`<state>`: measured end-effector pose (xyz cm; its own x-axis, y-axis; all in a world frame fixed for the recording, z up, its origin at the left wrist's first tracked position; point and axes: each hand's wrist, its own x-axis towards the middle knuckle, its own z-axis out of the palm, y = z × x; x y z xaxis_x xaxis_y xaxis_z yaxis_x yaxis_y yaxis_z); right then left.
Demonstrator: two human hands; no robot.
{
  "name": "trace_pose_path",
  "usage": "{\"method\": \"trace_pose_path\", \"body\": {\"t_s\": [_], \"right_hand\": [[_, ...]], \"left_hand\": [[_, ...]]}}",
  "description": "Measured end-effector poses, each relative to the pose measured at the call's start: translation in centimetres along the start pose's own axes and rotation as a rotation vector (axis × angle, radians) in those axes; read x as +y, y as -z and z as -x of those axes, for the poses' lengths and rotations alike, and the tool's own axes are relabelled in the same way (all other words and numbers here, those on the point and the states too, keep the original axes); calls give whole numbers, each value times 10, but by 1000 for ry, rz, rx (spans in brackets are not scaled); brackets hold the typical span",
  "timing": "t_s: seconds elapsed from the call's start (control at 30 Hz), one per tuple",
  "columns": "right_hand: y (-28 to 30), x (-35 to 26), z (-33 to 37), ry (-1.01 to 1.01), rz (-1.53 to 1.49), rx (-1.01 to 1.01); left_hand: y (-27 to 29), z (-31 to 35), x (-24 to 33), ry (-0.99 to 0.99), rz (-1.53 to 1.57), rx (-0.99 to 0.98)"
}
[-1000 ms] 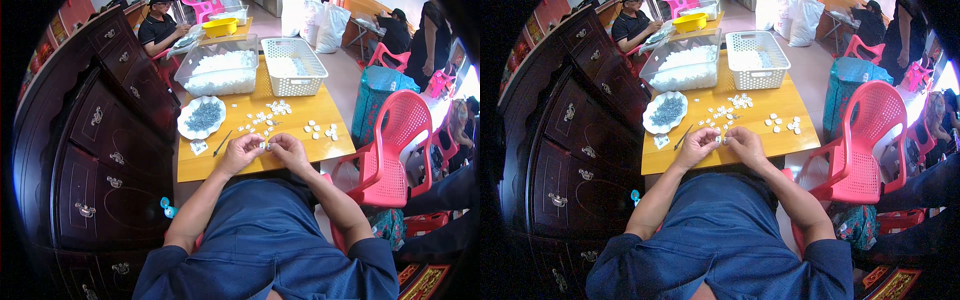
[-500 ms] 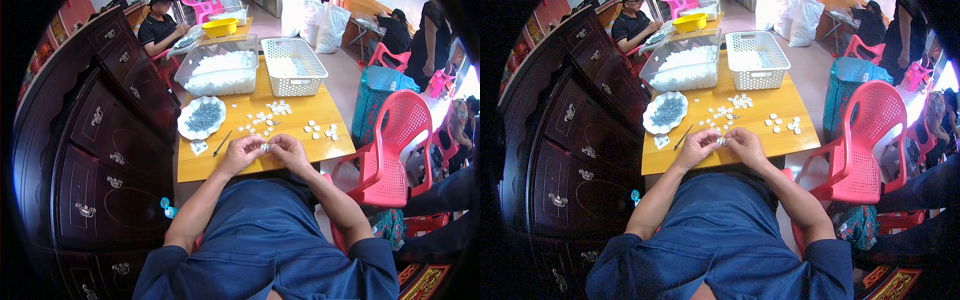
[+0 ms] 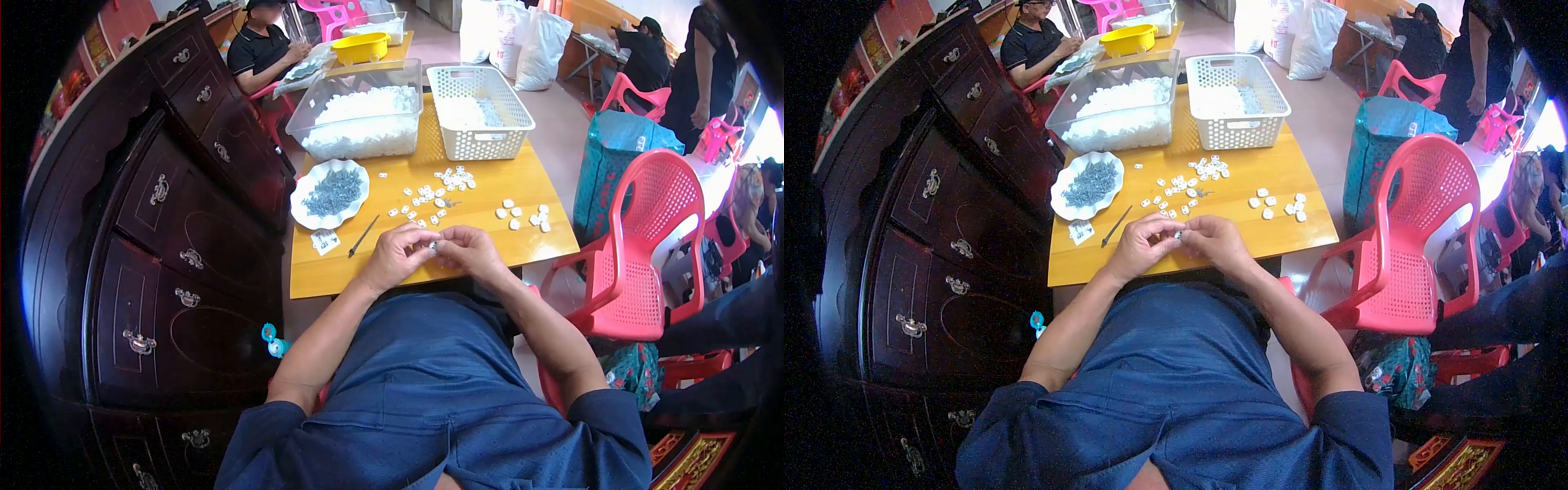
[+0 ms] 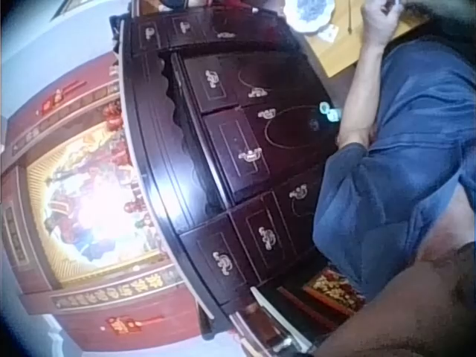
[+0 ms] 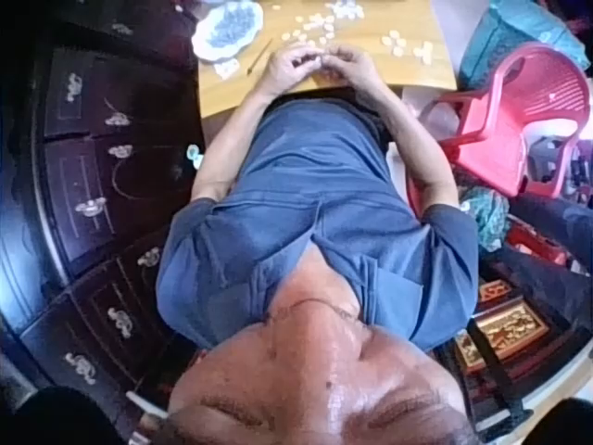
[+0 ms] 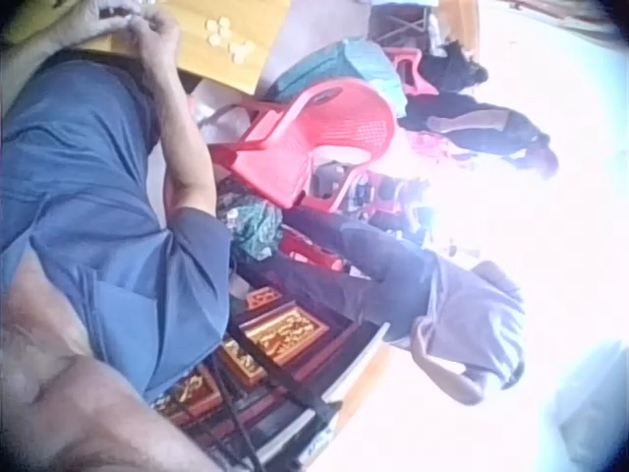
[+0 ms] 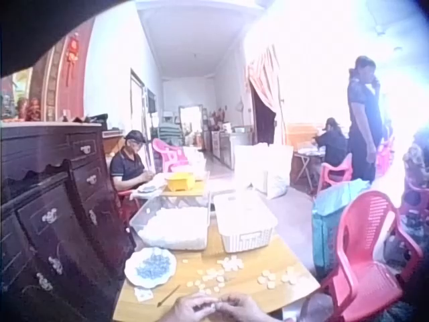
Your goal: Assembling small white plastic components by hand at a workshop table.
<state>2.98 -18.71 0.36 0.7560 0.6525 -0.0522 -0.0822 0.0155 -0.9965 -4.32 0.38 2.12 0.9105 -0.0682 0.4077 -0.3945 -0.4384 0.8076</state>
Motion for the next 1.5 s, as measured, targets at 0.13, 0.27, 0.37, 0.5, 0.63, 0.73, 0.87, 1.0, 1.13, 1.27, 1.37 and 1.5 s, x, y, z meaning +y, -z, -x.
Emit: {"method": "trace_pose_path", "body": {"t_s": [0.13, 0.27, 0.37, 0.5, 0.63, 0.73, 0.87, 1.0, 1.13, 1.27, 1.37, 1.5], "right_hand": [[0, -8, 0, -69, -4, -38], [-6, -9, 2, -60, -98, -5], [-10, -8, 3, -22, -147, -12], [-15, -11, 4, -19, -196, -5], [-10, -8, 3, -89, -239, -10], [-8, -7, 3, -126, -277, -28], [-8, -5, 2, -142, -242, -52], [-10, -6, 3, -107, -204, -45], [-12, -7, 4, -81, -179, -15], [-14, -10, 5, -76, -196, 6], [-14, -7, 5, -57, -211, 5], [-14, -9, 6, -64, -212, 1]], "left_hand": [[0, 1, 4, -48, -53, -2], [-5, -1, 24, -96, -292, 77], [-6, 0, 24, -213, -457, 178], [-5, 2, 15, -300, -561, 230], [-6, 1, 19, -298, -535, 233], [-6, 1, 20, -295, -525, 222], [-5, 2, 17, -275, -509, 212], [-7, 2, 17, -279, -480, 207], [-7, 3, 21, -245, -469, 170], [-8, 3, 19, -248, -456, 173], [-7, 3, 18, -251, -451, 170], [-7, 4, 19, -236, -443, 151]]}}
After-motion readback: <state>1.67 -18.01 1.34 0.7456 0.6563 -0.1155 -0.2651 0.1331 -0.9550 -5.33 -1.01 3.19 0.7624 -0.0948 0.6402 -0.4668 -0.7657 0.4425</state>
